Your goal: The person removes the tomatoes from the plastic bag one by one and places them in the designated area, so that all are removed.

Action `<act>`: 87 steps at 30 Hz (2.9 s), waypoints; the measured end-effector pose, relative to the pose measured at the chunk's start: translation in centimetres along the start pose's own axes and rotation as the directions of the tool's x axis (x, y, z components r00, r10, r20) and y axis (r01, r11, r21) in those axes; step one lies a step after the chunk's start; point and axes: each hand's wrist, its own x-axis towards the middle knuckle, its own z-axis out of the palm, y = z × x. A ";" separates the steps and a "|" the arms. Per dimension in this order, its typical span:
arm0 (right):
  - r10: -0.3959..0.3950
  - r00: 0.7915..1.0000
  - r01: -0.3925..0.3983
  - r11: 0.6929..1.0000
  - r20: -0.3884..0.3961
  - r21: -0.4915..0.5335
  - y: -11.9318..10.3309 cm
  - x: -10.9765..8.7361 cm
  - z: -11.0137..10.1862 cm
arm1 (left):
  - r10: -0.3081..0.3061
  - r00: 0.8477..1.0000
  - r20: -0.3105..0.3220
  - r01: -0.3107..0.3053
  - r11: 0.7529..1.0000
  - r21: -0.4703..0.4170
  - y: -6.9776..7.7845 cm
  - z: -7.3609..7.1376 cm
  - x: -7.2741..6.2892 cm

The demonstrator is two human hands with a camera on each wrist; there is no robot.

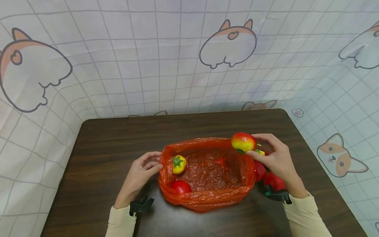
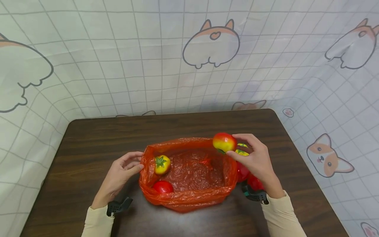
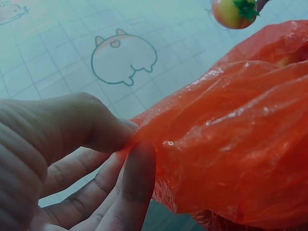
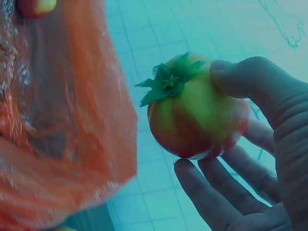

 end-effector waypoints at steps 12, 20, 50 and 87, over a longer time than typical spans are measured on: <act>0.034 0.982 -0.050 0.995 -0.187 -0.082 1.5 -1.5 -2.7 | 0.044 0.999 -0.008 -0.044 0.999 -0.007 -0.1 -0.1 -0.2; 0.056 0.966 -0.078 0.994 -0.253 -0.080 2.8 -2.8 -4.3 | 0.048 0.999 -0.017 -0.047 0.999 0.024 -0.1 -0.2 -0.2; 0.330 0.843 -0.386 0.921 -0.424 -0.052 8.3 -7.8 -7.8 | 0.068 0.997 -0.047 -0.066 0.997 0.037 -0.3 0.0 -0.2; 0.416 0.797 -0.543 0.811 -0.438 -0.218 13.4 -10.8 -7.7 | 0.057 0.997 -0.051 -0.054 0.997 0.059 -0.3 0.1 0.0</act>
